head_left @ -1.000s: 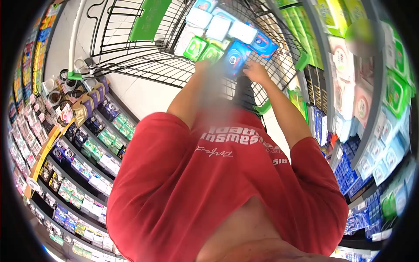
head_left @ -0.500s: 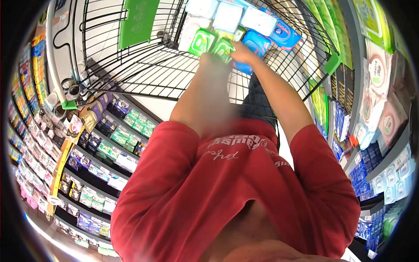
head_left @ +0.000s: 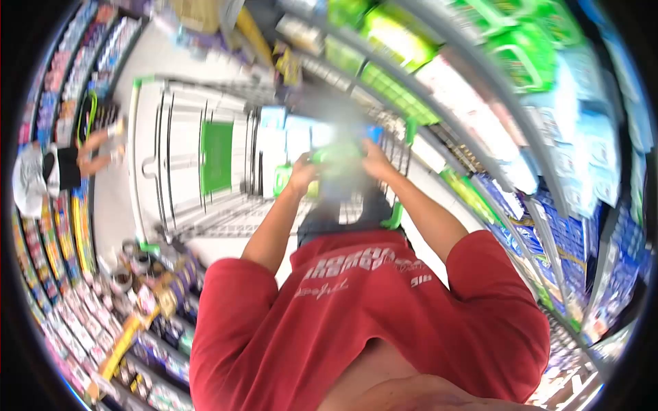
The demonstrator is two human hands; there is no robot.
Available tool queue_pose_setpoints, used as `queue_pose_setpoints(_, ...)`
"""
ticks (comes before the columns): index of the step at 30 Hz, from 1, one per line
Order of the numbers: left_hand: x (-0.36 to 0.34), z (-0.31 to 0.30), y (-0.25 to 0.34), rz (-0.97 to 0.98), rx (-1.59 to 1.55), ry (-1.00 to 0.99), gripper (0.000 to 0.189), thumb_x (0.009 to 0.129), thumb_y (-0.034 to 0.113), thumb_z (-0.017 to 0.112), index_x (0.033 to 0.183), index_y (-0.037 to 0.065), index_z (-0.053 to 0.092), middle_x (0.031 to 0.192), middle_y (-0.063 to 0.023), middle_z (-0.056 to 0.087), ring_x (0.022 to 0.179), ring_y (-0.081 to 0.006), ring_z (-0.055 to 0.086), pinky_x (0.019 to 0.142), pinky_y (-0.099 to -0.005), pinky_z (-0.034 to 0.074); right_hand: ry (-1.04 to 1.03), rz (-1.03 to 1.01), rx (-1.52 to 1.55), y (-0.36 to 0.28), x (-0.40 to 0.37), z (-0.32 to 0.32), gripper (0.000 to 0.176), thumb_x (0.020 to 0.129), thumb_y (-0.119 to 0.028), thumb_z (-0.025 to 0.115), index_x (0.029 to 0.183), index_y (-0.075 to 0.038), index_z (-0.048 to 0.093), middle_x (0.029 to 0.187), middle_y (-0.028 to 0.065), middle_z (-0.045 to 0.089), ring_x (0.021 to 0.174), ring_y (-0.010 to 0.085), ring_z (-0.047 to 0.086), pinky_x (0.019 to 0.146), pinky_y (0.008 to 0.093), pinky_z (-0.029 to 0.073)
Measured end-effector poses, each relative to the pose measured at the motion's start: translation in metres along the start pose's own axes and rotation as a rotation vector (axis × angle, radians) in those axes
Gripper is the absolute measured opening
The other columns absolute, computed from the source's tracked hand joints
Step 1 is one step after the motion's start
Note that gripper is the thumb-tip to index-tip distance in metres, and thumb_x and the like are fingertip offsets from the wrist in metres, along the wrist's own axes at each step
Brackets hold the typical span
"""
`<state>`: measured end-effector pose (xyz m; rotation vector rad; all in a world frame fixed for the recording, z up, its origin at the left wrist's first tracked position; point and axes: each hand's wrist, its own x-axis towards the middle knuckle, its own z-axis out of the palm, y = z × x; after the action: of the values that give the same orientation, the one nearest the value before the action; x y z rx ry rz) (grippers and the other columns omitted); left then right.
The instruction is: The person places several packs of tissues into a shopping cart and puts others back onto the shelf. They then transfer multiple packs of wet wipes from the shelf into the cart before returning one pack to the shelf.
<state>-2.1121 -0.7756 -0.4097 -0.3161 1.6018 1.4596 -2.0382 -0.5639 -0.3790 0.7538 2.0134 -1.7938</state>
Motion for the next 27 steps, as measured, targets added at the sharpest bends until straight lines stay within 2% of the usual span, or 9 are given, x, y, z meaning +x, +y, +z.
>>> queue_pose_setpoints(1,-0.007,0.013,0.036,0.065,0.128,-0.034,0.062,0.069,0.01,0.08,0.12,-0.003,0.047,0.104,-0.0116,0.061,0.092,-0.0221,0.061,0.076,-0.0344,0.049,-0.006,-0.013,0.188,-0.022,-0.016,-0.019,0.068,0.069,-0.023,0.08,0.126,-0.002,0.049,0.123,0.0163,0.055,0.117,0.0254,0.05,0.099,0.0351,0.039)
queue_pose_setpoints(3,-0.016,0.041,0.105,0.31,0.425,-0.172,0.054,0.062,0.008,0.085,0.107,0.0,0.054,0.092,-0.0068,0.063,0.081,-0.0147,0.061,0.07,-0.0288,0.05,0.092,-0.344,-0.169,-0.03,-0.033,-0.058,0.08,0.065,-0.02,0.083,0.131,0.003,0.044,0.126,0.0185,0.053,0.118,0.0255,0.05,0.1,0.0353,0.04)
queue_pose_setpoints(5,-0.038,0.076,0.171,0.721,0.775,-0.204,0.05,0.061,0.008,0.085,0.102,0.002,0.056,0.087,-0.0038,0.063,0.079,-0.0128,0.059,0.069,-0.0281,0.05,0.186,-0.282,-0.173,-0.075,-0.079,-0.093,0.08,0.065,-0.02,0.084,0.13,0.003,0.044,0.121,0.0174,0.056,0.113,0.0239,0.054,0.097,0.0347,0.043)
queue_pose_setpoints(7,-0.084,0.122,0.236,0.918,0.778,-0.332,0.051,0.061,0.006,0.083,0.105,0.002,0.056,0.095,-0.0064,0.063,0.078,-0.0124,0.057,0.07,-0.0273,0.049,0.336,-0.35,-0.164,-0.104,-0.111,-0.129,0.079,0.066,-0.021,0.085,0.13,0.003,0.044,0.117,0.015,0.058,0.108,0.0217,0.057,0.094,0.0341,0.045)
queue_pose_setpoints(11,-0.16,0.2,0.329,1.237,0.936,-0.312,0.062,0.065,0.016,0.079,0.12,0.005,0.053,0.112,-0.0135,0.061,0.097,-0.0256,0.06,0.084,-0.0341,0.048,0.625,-0.728,-0.274,-0.194,-0.189,-0.197,0.075,0.066,-0.018,0.085,0.127,0.002,0.046,0.114,0.0127,0.06,0.107,0.02,0.058,0.094,0.0332,0.046)
queue_pose_setpoints(15,-0.171,0.269,0.383,1.789,1.163,-0.135,0.061,0.068,0.017,0.077,0.123,0.007,0.052,0.119,-0.0149,0.059,0.111,-0.0332,0.056,0.093,-0.041,0.045,0.912,-0.897,-0.296,-0.219,-0.193,-0.256,0.065,0.066,-0.019,0.083,0.12,-0.002,0.052,0.108,0.0135,0.064,0.101,0.0238,0.061,0.091,0.0365,0.046)
queue_pose_setpoints(19,-0.15,0.321,0.414,1.84,1.328,-0.002,0.049,0.07,0.015,0.076,0.116,0.009,0.059,0.117,-0.0124,0.061,0.109,-0.0307,0.057,0.093,-0.0386,0.044,1.081,-0.848,-0.328,-0.226,-0.167,-0.295,0.064,0.065,-0.019,0.082,0.12,-0.002,0.054,0.11,0.0154,0.064,0.1,0.0274,0.062,0.087,0.037,0.047)
queue_pose_setpoints(22,-0.146,0.34,0.433,1.825,1.525,-0.034,0.04,0.066,0.022,0.077,0.094,0.0,0.06,0.1,-0.0148,0.06,0.104,-0.0339,0.052,0.088,-0.0431,0.042,1.108,-0.795,-0.346,-0.23,-0.152,-0.311,0.064,0.065,-0.022,0.082,0.119,0.001,0.054,0.11,0.0182,0.064,0.097,0.0309,0.062,0.084,0.0371,0.048)
queue_pose_setpoints(27,-0.128,0.355,0.444,1.728,1.778,0.126,0.042,0.067,0.026,0.077,0.097,0.0,0.061,0.102,-0.0163,0.06,0.104,-0.0334,0.053,0.09,-0.0436,0.042,1.049,-0.683,-0.322,-0.229,-0.136,-0.326,0.067,0.067,-0.029,0.081,0.12,0.003,0.054,0.105,0.0192,0.066,0.099,0.029,0.063,0.086,0.0359,0.048)
